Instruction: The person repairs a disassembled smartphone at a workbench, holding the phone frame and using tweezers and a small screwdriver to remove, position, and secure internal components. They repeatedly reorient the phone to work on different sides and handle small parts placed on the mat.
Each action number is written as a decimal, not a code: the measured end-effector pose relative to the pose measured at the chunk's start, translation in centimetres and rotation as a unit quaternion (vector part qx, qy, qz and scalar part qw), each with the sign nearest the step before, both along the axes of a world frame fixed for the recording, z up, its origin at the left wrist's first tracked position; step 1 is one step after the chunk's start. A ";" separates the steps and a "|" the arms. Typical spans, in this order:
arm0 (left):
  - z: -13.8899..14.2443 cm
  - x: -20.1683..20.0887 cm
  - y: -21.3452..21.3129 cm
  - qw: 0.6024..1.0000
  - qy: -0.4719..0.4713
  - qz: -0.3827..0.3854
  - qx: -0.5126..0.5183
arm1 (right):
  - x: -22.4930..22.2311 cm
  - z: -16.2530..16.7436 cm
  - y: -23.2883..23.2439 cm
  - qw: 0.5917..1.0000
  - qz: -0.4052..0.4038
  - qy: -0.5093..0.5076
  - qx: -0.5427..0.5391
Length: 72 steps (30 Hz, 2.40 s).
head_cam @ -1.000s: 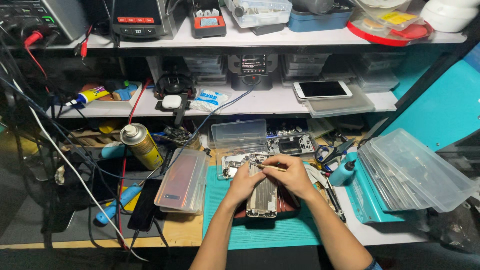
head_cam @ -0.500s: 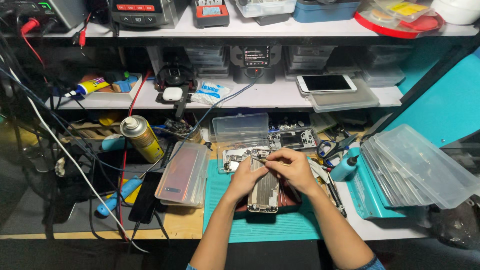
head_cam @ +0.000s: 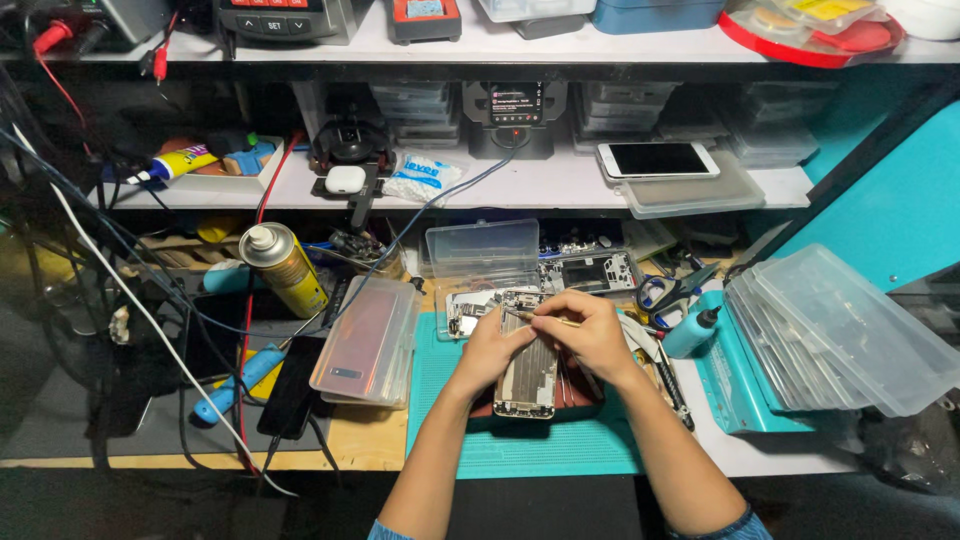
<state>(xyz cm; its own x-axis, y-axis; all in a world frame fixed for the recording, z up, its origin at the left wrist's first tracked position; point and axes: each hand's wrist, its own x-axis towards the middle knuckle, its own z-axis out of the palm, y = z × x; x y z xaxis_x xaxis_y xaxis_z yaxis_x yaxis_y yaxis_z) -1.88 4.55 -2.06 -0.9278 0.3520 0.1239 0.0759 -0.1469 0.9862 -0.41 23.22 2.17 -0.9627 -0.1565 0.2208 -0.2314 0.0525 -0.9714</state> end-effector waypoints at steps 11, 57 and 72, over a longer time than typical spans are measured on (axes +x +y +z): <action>0.1 0.1 -1.7 0.995 -0.024 0.093 -0.003 | -0.3 -0.5 0.9 0.997 -0.050 -0.052 -0.018; 0.2 1.9 -6.3 0.961 -0.136 0.155 0.185 | -5.0 -1.4 -2.3 0.935 -0.120 0.278 0.182; -0.7 -0.7 -2.9 0.981 -0.054 0.125 0.136 | 0.0 3.4 0.1 1.000 0.005 0.013 -0.026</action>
<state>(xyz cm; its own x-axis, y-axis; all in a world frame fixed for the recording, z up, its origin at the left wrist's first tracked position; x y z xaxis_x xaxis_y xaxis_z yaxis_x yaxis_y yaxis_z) -2.57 1.64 -2.76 -0.9938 0.0797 0.0772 0.0395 -0.3959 0.9174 -0.38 23.31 5.54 -0.9547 -0.1545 0.2542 -0.2572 -0.0002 -0.9664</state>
